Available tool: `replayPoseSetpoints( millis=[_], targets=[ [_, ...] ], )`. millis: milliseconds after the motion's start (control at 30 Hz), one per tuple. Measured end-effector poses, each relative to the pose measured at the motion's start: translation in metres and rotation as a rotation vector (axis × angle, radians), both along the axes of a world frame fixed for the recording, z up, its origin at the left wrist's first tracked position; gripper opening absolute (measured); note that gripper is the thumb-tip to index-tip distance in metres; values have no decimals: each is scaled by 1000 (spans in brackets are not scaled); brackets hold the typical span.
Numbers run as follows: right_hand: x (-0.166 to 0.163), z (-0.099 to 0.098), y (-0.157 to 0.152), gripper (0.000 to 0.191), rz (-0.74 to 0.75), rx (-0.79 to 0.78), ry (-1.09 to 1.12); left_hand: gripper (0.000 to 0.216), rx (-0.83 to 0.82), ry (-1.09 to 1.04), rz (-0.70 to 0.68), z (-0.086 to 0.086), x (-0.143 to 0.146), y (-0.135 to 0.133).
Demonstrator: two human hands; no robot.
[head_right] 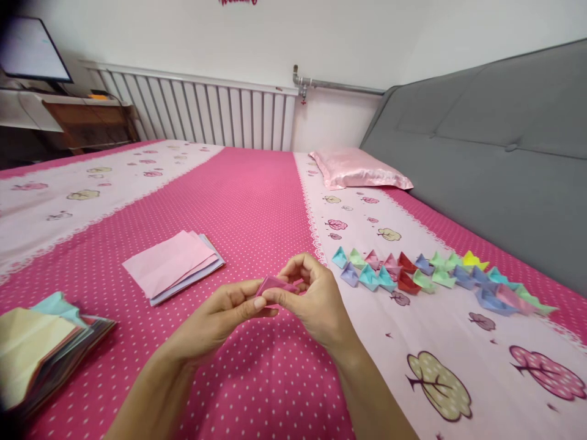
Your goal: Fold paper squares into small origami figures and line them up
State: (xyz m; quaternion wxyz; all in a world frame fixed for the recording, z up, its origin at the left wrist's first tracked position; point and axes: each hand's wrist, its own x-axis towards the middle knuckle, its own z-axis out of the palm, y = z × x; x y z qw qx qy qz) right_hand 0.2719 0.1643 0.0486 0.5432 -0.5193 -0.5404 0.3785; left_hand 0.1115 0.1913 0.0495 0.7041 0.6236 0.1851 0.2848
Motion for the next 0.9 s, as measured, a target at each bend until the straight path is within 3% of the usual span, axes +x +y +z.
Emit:
replayPoseSetpoints(
  millis=[100,267,500,700,900],
  targets=[
    [0,1,-2,30,82,-58,86,28,19,18,-18,2,-2,-1],
    [0,1,-2,11,130,1,53,25,28,77,30,0,0,-1],
    [-2,-1,-1,11,32,88,-1,23,96,298,412,-6,15,-2],
    [-5,-2,0,15,73,-21,103,20,-38,140,514,-6,14,0],
    [-4,-2,-1,17,12,-8,77,20,-41,97,500,-6,9,3]
  ],
)
